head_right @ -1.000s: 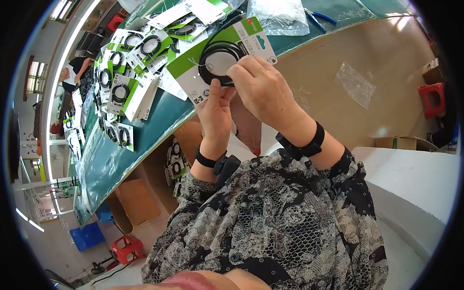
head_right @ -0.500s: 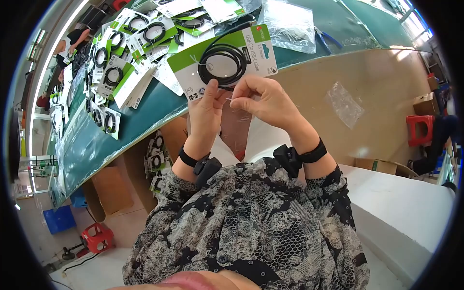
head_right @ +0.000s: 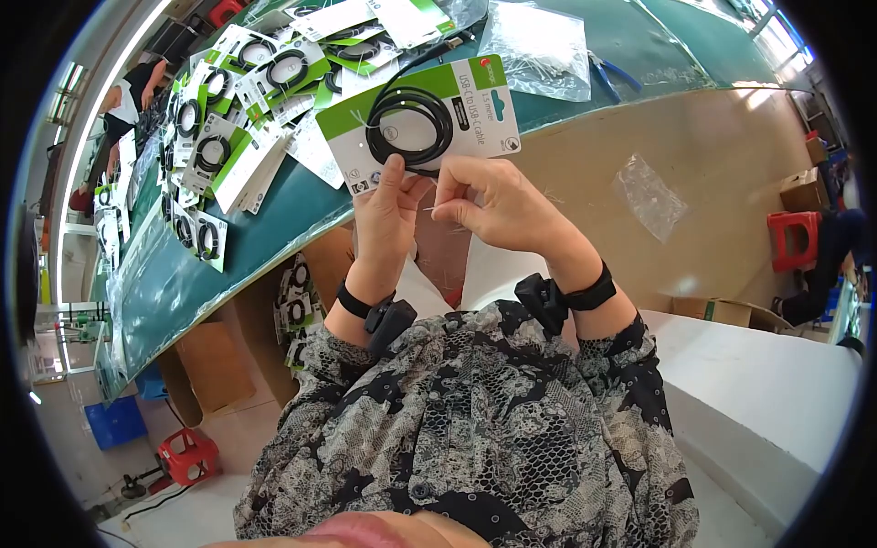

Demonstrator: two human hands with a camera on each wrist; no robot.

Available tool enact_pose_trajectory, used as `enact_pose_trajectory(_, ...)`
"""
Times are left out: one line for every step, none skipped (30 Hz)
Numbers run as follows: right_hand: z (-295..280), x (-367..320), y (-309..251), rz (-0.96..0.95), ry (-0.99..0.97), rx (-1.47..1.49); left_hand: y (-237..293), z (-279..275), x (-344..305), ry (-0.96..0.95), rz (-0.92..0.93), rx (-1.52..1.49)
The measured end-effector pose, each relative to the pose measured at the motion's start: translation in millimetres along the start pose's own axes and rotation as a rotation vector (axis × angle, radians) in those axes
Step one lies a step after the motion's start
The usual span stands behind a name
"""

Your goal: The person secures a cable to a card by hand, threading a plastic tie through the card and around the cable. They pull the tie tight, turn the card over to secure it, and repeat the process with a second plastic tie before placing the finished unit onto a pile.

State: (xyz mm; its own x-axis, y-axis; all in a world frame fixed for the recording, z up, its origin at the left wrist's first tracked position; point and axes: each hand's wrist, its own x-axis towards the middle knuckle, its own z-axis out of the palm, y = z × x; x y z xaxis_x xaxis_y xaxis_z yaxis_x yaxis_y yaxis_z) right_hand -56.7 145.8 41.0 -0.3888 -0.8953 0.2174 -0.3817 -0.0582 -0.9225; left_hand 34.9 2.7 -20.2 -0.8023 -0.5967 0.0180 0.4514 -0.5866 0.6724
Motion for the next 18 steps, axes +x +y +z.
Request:
enact_pose_trajectory(-0.6,0.0,0.1,-0.014,-0.012,-0.010,1.0,1.3,-0.5,0.004,0.002,0.001)
enact_pose_trajectory(-1.0,-0.1,0.6,-0.015,-0.011,-0.009,1.7,2.0,-0.7,0.008,0.003,0.002)
enact_pose_trajectory(-1.3,-0.4,1.6,-0.010,-0.019,-0.009,1.2,1.0,-0.6,0.007,0.003,0.003)
enact_pose_trajectory(-1.6,-0.5,2.8,-0.005,-0.027,-0.010,-0.1,-1.8,-0.3,0.010,-0.007,0.007)
enact_pose_trajectory(-2.0,-0.7,3.4,0.001,-0.036,-0.010,-0.5,-3.2,-0.5,0.013,-0.017,0.012)
enact_pose_trajectory(-3.3,-0.2,3.3,0.000,-0.035,-0.010,-0.5,-3.3,-0.5,0.016,-0.026,0.016)
enact_pose_trajectory(-5.1,0.9,3.0,-0.001,-0.050,-0.028,-1.0,-2.9,-1.0,0.015,-0.026,0.016)
enact_pose_trajectory(-6.5,1.7,2.7,-0.001,-0.065,-0.046,-2.5,-2.2,-2.3,0.018,0.015,0.051)
enact_pose_trajectory(-6.9,1.7,2.6,-0.001,-0.080,-0.063,-3.4,-0.7,-3.9,0.021,0.055,0.085)
enact_pose_trajectory(-5.2,1.9,2.5,-0.001,-0.079,-0.063,-3.7,0.2,-4.6,0.024,0.095,0.119)
enact_pose_trajectory(-1.1,2.6,2.6,-0.055,0.072,-0.107,-4.0,0.3,-5.1,0.025,0.093,0.119)
enact_pose_trajectory(4.0,3.4,2.8,-0.108,0.222,-0.152,-4.9,0.3,-6.0,0.025,0.119,0.154)
enact_pose_trajectory(8.5,4.6,3.0,-0.161,0.372,-0.196,-5.7,0.3,-6.7,0.025,0.146,0.188)
enact_pose_trajectory(13.0,6.9,2.9,-0.159,0.372,-0.197,-6.2,0.4,-7.0,0.023,0.173,0.223)
enact_pose_trajectory(18.7,9.7,2.9,-0.217,0.444,-0.348,-6.2,1.9,-7.5,0.024,0.170,0.224)
enact_pose_trajectory(23.7,11.5,3.0,-0.273,0.515,-0.500,-6.0,4.8,-8.4,0.040,0.188,0.214)
enact_pose_trajectory(25.9,11.7,3.3,-0.329,0.584,-0.653,-5.9,7.8,-9.0,0.056,0.207,0.204)
enact_pose_trajectory(25.6,11.5,3.7,-0.326,0.584,-0.652,-6.2,8.8,-9.3,0.073,0.227,0.193)
